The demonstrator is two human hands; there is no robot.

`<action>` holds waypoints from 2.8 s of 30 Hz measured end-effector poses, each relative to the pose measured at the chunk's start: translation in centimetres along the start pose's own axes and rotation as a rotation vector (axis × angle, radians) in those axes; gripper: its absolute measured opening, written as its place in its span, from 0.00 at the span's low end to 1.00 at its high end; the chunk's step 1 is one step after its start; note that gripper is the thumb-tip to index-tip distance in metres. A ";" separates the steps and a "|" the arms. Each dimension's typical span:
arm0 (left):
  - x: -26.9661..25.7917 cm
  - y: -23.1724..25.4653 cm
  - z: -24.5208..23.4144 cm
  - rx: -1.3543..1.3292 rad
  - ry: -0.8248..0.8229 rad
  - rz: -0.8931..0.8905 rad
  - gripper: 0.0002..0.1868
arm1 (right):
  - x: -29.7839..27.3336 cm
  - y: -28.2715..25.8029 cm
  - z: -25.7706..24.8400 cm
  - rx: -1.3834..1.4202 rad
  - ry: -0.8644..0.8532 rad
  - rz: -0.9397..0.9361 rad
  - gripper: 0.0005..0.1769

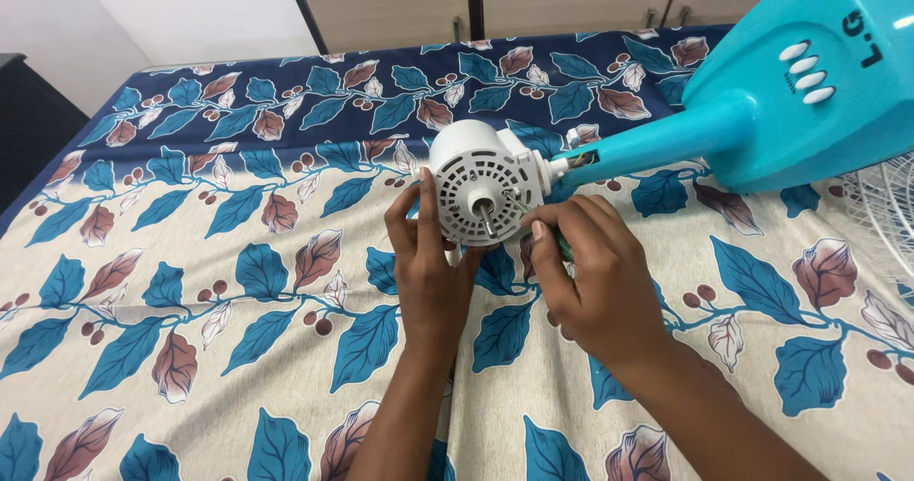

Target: The person uses a screwdriver to repeatedly probe and adjust the central shaft area of a white fan motor casing. The motor is held steady with the left hand while the right hand manipulates the tool. The task appears to be a diagnostic or minor repair attempt on the fan's internal mechanism.

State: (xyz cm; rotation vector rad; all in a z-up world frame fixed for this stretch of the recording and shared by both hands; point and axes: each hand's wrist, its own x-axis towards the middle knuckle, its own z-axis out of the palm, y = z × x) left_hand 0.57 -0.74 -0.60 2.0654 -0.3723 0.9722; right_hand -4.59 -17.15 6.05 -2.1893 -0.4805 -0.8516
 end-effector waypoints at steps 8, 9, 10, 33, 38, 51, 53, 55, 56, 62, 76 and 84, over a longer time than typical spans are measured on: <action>0.1 -0.1 0.2 -0.020 0.017 0.021 0.55 | 1.1 -1.2 -1.2 -0.210 -0.096 0.051 0.13; 0.0 -0.1 0.2 -0.018 0.007 0.009 0.55 | 1.1 -1.3 -1.2 -0.216 -0.108 0.074 0.13; -0.1 0.0 0.2 -0.016 -0.003 -0.002 0.55 | 1.0 -1.3 -1.2 -0.230 -0.105 0.056 0.13; -0.2 -0.3 0.3 -0.057 -0.004 -0.015 0.56 | 0.7 -1.9 -1.0 -0.322 -0.113 -0.045 0.15; -0.1 -0.3 0.4 -0.021 0.018 0.008 0.56 | 1.0 -1.7 -0.9 -0.347 -0.164 0.061 0.18; -0.1 0.0 0.0 -0.034 0.002 -0.009 0.56 | 0.6 -1.4 -0.7 -0.381 -0.171 0.017 0.14; -0.1 0.0 0.0 -0.040 0.008 0.001 0.56 | 0.8 -1.5 -1.0 -0.372 -0.158 0.009 0.13; -0.1 0.0 0.0 -0.041 0.010 0.000 0.56 | 1.0 -1.7 -1.1 -0.321 -0.132 0.027 0.12; 0.0 0.0 0.0 -0.041 0.011 0.000 0.56 | 1.0 -1.8 -1.4 -0.274 -0.113 0.048 0.12; 0.0 0.2 0.0 -0.031 -0.003 -0.025 0.55 | 1.4 -1.9 -1.7 -0.146 -0.027 0.078 0.10; 0.0 0.0 0.2 -0.020 0.000 -0.017 0.55 | 1.3 -1.3 -1.3 -0.093 -0.025 0.033 0.12; 0.1 0.2 0.1 -0.027 -0.002 -0.029 0.55 | 1.2 -1.1 -1.1 -0.090 -0.021 0.041 0.12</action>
